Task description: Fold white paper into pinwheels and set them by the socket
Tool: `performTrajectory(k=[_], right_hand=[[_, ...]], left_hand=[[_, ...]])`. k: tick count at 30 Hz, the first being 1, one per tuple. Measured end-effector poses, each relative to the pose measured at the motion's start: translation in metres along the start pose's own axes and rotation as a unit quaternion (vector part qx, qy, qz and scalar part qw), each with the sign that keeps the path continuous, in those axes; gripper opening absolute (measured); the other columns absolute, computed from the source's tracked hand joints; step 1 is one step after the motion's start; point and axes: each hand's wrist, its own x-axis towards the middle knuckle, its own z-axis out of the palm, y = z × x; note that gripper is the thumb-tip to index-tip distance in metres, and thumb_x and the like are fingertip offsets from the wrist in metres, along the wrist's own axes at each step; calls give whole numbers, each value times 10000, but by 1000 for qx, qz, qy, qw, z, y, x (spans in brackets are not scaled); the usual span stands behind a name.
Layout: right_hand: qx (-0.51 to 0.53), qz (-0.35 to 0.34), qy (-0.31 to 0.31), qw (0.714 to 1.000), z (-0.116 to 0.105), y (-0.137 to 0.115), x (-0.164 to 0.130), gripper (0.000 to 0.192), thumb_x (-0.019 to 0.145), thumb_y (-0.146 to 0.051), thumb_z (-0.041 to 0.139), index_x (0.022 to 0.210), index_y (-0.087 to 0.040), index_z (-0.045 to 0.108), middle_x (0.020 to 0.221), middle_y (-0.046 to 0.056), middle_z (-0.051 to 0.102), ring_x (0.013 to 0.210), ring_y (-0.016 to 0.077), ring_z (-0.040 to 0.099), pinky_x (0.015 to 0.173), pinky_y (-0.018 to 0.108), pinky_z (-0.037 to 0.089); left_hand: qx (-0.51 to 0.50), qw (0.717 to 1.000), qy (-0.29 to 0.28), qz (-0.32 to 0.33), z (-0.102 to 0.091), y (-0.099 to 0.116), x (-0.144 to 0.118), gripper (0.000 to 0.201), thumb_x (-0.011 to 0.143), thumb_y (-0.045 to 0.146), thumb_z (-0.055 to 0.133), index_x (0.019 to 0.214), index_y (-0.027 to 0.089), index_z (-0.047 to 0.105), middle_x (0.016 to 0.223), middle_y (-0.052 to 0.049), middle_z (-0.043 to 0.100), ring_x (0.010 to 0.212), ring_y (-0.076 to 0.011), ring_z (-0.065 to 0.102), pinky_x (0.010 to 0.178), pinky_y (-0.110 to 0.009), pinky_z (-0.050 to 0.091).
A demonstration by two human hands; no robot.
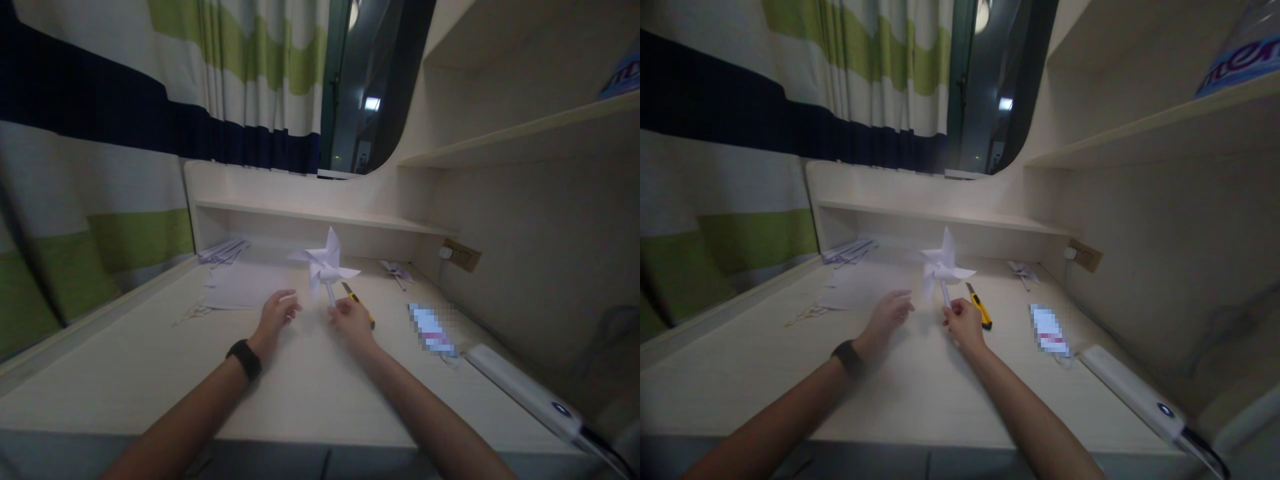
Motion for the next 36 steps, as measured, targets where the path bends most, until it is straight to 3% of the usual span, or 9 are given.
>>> performTrajectory(k=[6,15,19,27,36], right_hand=[[27,-4,35,999,-13,4,12,182,718,-327,610,766,-160,554,626,10,622,510,163,643,400,214,470],[40,31,81,995,-27,14,26,211,723,-334,628,807,-150,571,747,33,650,500,140,646,382,191,474],[-67,63,119,989,-46,26,50,256,761,-371,609,864,-139,638,743,61,694,529,141,654,370,166,433],[-267,115,170,942,-93,68,120,170,704,-257,643,783,-127,719,680,79,705,682,187,674,611,214,471],[-367,175,203,891,-102,95,156,266,703,-187,586,903,-71,718,916,195,700,940,282,649,765,275,480]], left_hand=[[144,983,-110,21,16,-10,-15,328,644,315,635,913,133,592,577,-13,615,481,-119,494,474,-230,351],[245,953,-177,13,12,-33,-11,256,674,220,553,914,137,589,656,-22,616,529,-122,514,460,-213,352],[286,936,-204,19,7,-36,-12,271,706,241,530,947,133,592,662,-15,600,537,-120,507,481,-222,360],[289,927,-235,40,2,-34,-21,230,749,267,522,933,148,592,688,-17,601,616,-139,536,568,-247,399],[305,917,-258,19,-1,-32,-32,197,796,295,487,925,177,578,685,-7,592,609,-137,521,567,-243,397]])
